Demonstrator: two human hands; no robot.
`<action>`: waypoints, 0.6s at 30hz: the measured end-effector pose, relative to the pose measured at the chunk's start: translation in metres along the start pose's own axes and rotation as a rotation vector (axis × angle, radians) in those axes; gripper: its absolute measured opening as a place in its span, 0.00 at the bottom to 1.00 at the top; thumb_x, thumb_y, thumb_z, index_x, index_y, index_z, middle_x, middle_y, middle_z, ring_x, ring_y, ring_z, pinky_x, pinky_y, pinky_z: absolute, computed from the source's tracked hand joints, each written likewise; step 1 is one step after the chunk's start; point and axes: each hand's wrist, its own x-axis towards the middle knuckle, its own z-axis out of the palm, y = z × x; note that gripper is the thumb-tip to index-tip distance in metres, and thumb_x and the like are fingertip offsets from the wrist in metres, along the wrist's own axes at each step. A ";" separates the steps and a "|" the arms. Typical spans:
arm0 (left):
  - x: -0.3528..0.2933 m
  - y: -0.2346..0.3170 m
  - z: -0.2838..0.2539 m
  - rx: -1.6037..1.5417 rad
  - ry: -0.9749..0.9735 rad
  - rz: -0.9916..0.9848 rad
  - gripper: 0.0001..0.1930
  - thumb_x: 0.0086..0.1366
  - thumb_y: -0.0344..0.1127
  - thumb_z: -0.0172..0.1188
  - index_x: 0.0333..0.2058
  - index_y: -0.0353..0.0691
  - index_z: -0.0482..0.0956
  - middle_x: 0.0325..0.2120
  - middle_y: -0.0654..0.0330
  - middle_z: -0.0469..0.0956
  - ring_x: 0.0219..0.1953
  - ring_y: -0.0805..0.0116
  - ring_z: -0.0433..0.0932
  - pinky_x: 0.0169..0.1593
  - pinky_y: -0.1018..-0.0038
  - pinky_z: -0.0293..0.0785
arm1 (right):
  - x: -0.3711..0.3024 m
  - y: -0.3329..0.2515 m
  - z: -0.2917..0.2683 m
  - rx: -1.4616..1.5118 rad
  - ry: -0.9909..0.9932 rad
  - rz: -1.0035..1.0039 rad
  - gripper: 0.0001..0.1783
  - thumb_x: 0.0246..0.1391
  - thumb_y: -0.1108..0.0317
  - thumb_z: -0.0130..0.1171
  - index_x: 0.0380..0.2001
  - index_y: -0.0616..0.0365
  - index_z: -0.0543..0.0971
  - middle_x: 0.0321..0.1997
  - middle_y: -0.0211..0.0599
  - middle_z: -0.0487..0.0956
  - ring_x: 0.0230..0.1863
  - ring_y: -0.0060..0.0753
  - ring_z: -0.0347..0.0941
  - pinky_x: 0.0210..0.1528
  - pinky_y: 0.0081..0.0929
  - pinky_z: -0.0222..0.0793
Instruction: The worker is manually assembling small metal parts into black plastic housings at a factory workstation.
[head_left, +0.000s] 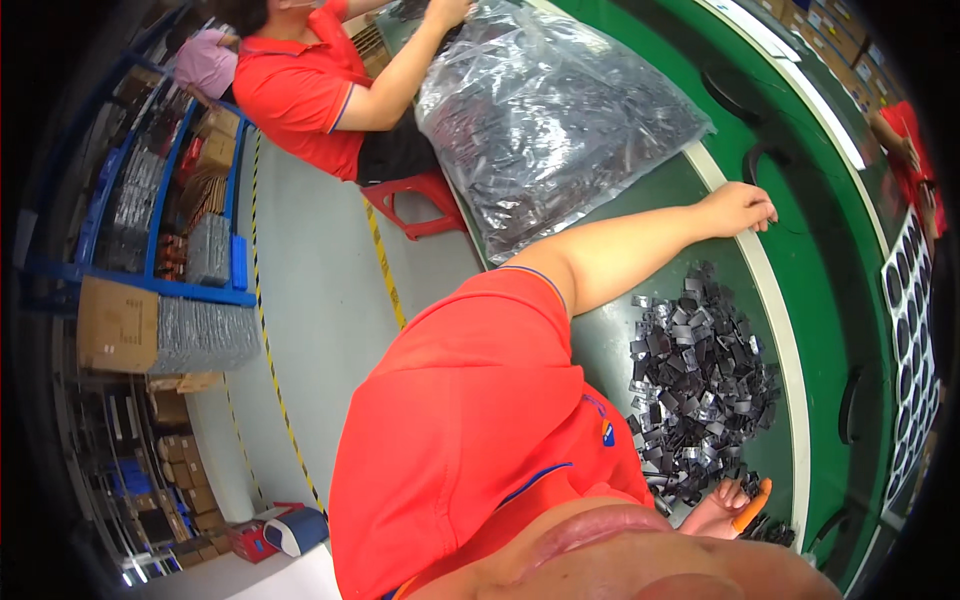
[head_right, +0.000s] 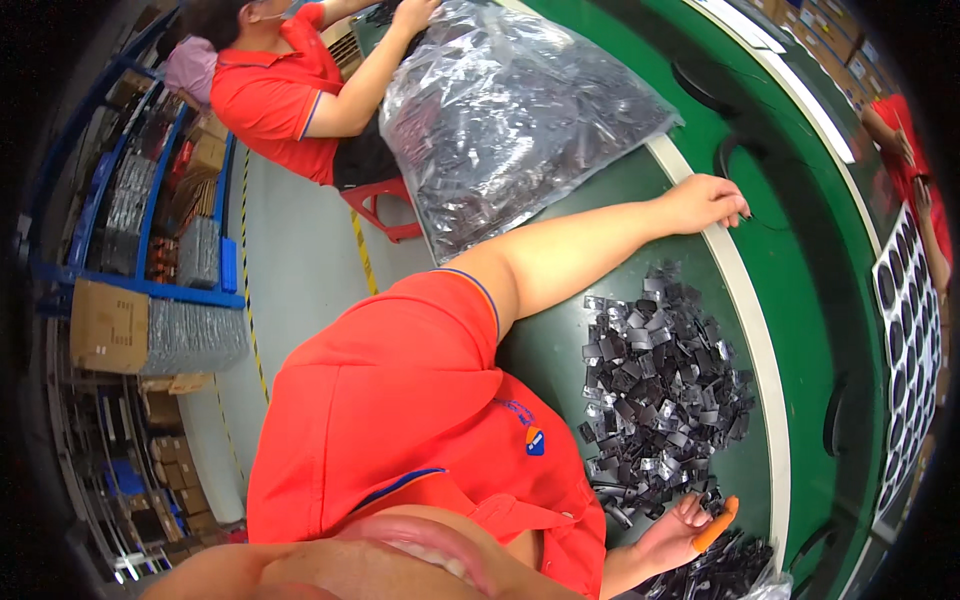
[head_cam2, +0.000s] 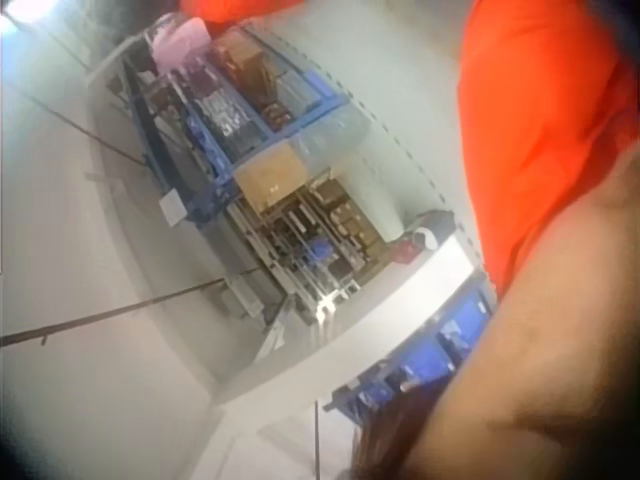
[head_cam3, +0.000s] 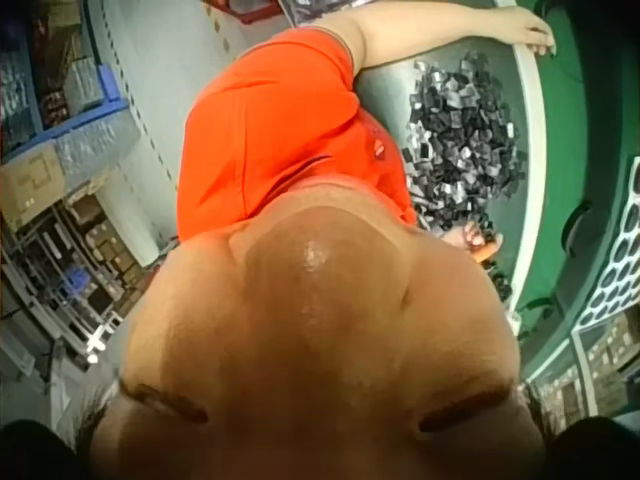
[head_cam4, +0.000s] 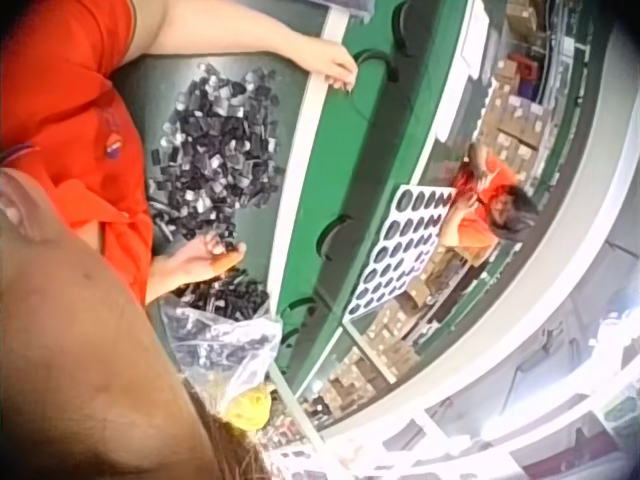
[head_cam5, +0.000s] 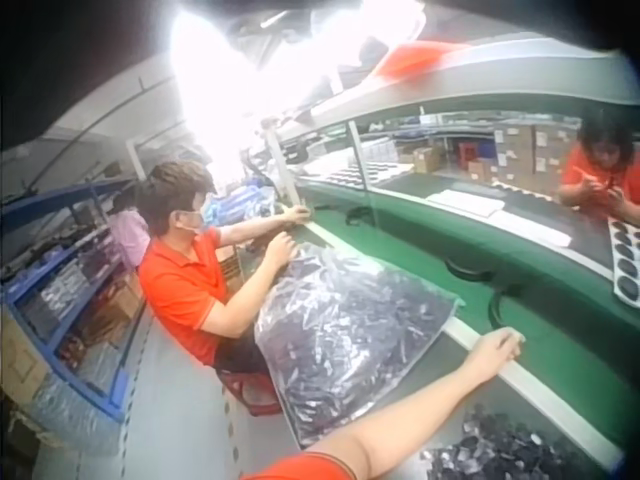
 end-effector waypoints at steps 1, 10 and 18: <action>0.003 -0.004 0.001 -0.012 0.004 0.034 0.12 0.62 0.35 0.48 0.31 0.33 0.77 0.22 0.59 0.77 0.26 0.73 0.76 0.32 0.77 0.72 | -0.002 0.000 0.002 -0.001 0.019 -0.021 0.22 0.58 0.68 0.44 0.55 0.62 0.62 0.16 0.22 0.61 0.22 0.22 0.53 0.30 0.21 0.50; 0.002 -0.012 -0.010 0.086 -0.009 0.024 0.12 0.64 0.36 0.48 0.34 0.34 0.76 0.23 0.60 0.77 0.27 0.75 0.75 0.35 0.78 0.72 | -0.001 0.010 0.012 0.035 0.156 0.036 0.17 0.61 0.60 0.41 0.48 0.57 0.68 0.31 0.22 0.72 0.22 0.14 0.60 0.29 0.19 0.55; 0.004 -0.004 -0.006 0.064 -0.062 -0.003 0.14 0.65 0.38 0.47 0.37 0.32 0.76 0.25 0.62 0.75 0.28 0.77 0.72 0.36 0.80 0.69 | -0.001 0.008 0.013 0.066 0.186 0.048 0.17 0.59 0.64 0.43 0.50 0.58 0.68 0.20 0.23 0.66 0.21 0.15 0.58 0.29 0.17 0.54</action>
